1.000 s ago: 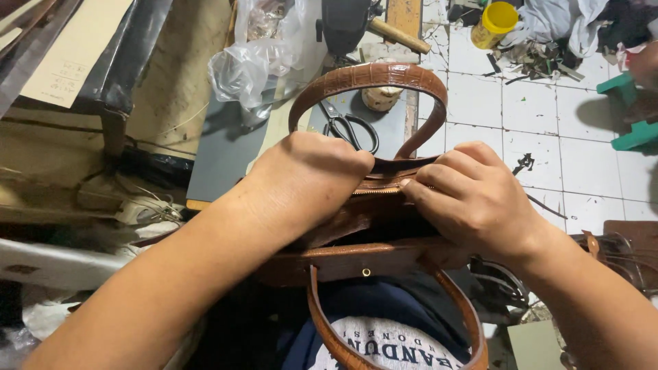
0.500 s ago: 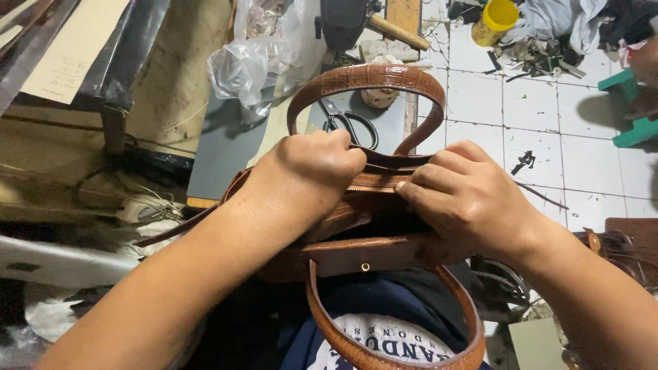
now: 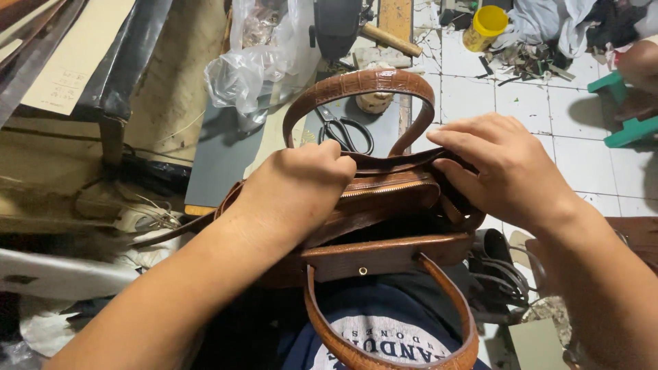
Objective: The person holds a brown leather handbag and opens it to reveal the interior. They repeatedly open and close the zipper, inspect the inner lining and pockets, and adjust the bag's position while checking the construction.
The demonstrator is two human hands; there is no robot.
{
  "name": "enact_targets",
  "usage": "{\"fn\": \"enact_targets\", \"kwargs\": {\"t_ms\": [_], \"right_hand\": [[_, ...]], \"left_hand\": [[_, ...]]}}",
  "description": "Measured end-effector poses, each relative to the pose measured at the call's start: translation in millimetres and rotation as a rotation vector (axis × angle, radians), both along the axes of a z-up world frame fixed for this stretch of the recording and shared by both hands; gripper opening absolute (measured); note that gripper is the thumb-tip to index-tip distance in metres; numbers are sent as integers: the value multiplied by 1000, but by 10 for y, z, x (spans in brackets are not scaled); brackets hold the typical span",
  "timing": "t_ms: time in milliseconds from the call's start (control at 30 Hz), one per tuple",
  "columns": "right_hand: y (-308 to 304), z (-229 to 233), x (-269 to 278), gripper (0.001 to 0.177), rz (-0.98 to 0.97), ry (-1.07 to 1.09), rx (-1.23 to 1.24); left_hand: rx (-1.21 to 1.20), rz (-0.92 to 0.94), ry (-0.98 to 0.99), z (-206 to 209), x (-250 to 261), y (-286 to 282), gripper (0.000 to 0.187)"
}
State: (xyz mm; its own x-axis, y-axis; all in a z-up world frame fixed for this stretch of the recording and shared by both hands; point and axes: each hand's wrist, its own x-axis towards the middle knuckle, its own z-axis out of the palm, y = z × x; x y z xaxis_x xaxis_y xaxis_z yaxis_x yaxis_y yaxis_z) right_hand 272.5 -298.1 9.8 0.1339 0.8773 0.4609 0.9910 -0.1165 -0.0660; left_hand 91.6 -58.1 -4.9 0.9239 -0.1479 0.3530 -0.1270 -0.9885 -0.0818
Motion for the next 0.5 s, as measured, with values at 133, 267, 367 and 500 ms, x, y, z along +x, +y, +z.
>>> {"fn": "enact_targets", "kwargs": {"t_ms": [133, 267, 367, 500], "right_hand": [[-40, -86, 125, 28, 9, 204, -46], [-50, -128, 168, 20, 1, 209, -40], [-72, -154, 189, 20, -50, 218, -46], [-61, -144, 201, 19, -47, 235, -48]], "left_hand": [[183, 48, -135, 26, 3, -44, 21], [131, -4, -168, 65, 26, -21, 15], [35, 11, -120, 86, 14, -40, 12], [-65, 26, -74, -1, 12, -25, 18]]}}
